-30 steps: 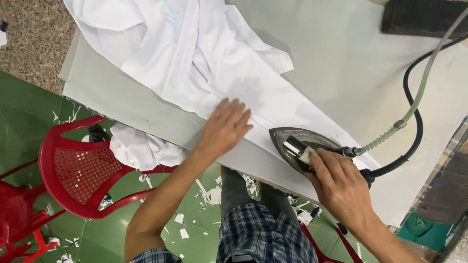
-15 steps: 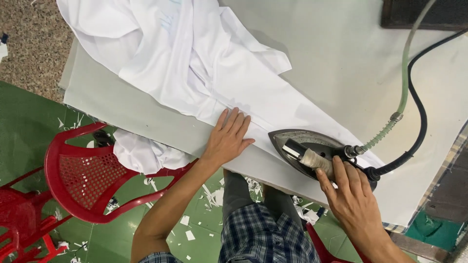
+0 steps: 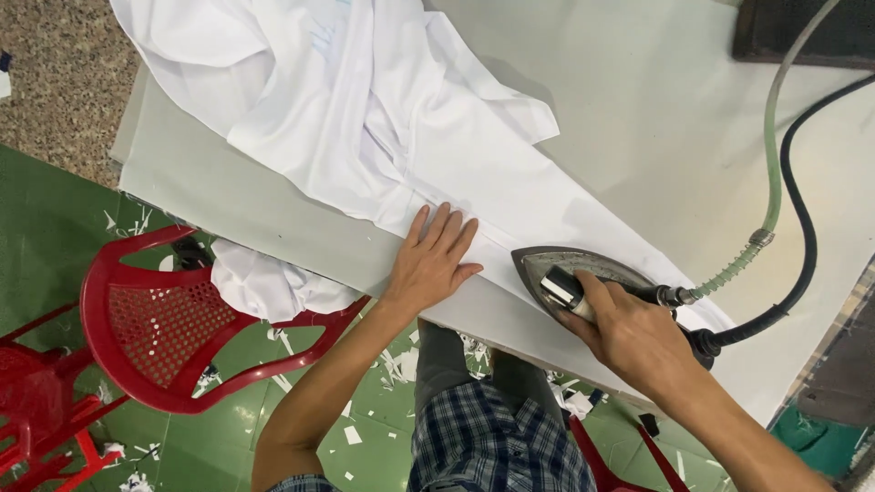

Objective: The person irons a white shirt sleeve on a work table using a steam iron, then folds the sleeve. They repeat the process by picking up another white shirt, unfolding it, and ironing the sleeve area. The person handles the shirts and iron directly on the table.

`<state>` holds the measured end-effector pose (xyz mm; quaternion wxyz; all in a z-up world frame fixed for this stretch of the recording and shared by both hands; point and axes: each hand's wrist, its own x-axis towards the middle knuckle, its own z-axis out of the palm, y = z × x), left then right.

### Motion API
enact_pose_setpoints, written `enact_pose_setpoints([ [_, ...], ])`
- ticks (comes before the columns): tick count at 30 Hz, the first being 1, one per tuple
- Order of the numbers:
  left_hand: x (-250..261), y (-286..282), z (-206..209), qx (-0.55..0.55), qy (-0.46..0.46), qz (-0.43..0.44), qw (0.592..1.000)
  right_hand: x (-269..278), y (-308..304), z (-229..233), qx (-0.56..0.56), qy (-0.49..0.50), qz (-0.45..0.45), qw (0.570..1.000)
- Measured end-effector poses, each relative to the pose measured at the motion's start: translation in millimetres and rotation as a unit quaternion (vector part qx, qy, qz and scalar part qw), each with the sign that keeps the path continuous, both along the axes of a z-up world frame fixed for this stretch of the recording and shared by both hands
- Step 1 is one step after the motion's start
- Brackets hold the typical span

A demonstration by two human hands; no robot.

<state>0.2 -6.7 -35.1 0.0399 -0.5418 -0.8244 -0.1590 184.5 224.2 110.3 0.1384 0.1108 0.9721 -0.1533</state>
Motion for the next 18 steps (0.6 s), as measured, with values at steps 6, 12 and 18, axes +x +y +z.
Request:
enact_pose_setpoints([
  [6, -1.5, 2.7, 2.8, -0.004, -0.016, 0.012, 1.0, -24.2, -11.1, 6.8, 0.064, -0.007, 0.022, 0.998],
  [12, -11.1, 1.1, -0.8, -0.009, -0.009, 0.001, 1.0, -39.9, -17.5, -2.2, 0.1, 0.002, 0.04, 0.994],
  [18, -80.8, 6.9, 29.7, -0.005, -0.033, -0.053, 0.998, -46.9, -14.7, 9.9, 0.031, -0.054, 0.012, 0.998],
])
